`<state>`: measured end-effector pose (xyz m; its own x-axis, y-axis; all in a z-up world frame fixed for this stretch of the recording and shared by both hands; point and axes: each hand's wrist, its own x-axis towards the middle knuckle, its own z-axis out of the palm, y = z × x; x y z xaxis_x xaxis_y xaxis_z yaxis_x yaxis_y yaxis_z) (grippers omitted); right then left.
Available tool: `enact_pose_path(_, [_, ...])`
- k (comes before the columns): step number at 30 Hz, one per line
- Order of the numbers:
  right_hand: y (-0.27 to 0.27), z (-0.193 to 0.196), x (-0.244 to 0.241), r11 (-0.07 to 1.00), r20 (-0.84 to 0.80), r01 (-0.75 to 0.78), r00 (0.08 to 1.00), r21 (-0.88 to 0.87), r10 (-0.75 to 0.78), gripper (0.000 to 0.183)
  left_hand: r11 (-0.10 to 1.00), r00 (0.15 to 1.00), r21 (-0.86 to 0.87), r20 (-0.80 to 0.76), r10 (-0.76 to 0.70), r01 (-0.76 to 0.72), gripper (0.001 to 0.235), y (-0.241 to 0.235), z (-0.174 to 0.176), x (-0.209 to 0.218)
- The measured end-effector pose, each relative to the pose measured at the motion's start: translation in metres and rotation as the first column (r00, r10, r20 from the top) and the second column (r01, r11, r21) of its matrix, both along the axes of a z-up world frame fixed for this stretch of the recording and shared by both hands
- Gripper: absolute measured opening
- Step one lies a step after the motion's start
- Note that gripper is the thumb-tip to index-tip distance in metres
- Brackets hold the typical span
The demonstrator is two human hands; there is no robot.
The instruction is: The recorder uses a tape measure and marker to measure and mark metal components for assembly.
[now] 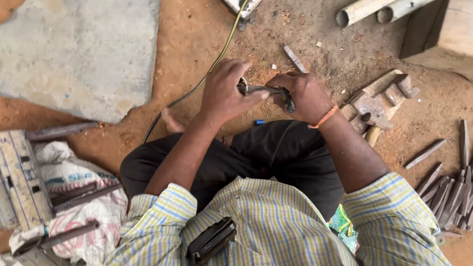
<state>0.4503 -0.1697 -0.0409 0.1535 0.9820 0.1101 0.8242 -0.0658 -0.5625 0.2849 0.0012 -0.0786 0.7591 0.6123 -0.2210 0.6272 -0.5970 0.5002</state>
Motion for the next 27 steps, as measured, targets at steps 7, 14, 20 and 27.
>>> enact_pose_path(7, [0.017,0.001,0.011,0.995,-0.077,0.088,0.993,-0.052,-0.092,0.039,0.761,0.81,0.492,0.172,-0.56,0.422,0.044,0.008,0.003,0.016])
enact_pose_path(14, [-0.055,0.047,0.043,0.822,-0.805,0.479,0.592,0.308,-0.043,0.038,0.731,0.803,0.482,0.088,-0.589,0.484,0.033,-0.006,0.007,0.025])
enact_pose_path(20, [-0.091,0.001,0.021,0.791,-0.678,0.345,0.726,0.505,0.117,0.039,0.66,0.78,0.591,0.08,-0.621,0.464,0.028,-0.029,0.005,0.025])
enact_pose_path(27, [-0.096,-0.022,0.003,0.838,-0.594,0.513,0.738,0.187,-0.32,0.023,0.68,0.804,0.582,0.075,-0.59,0.445,0.021,-0.027,0.005,0.023])
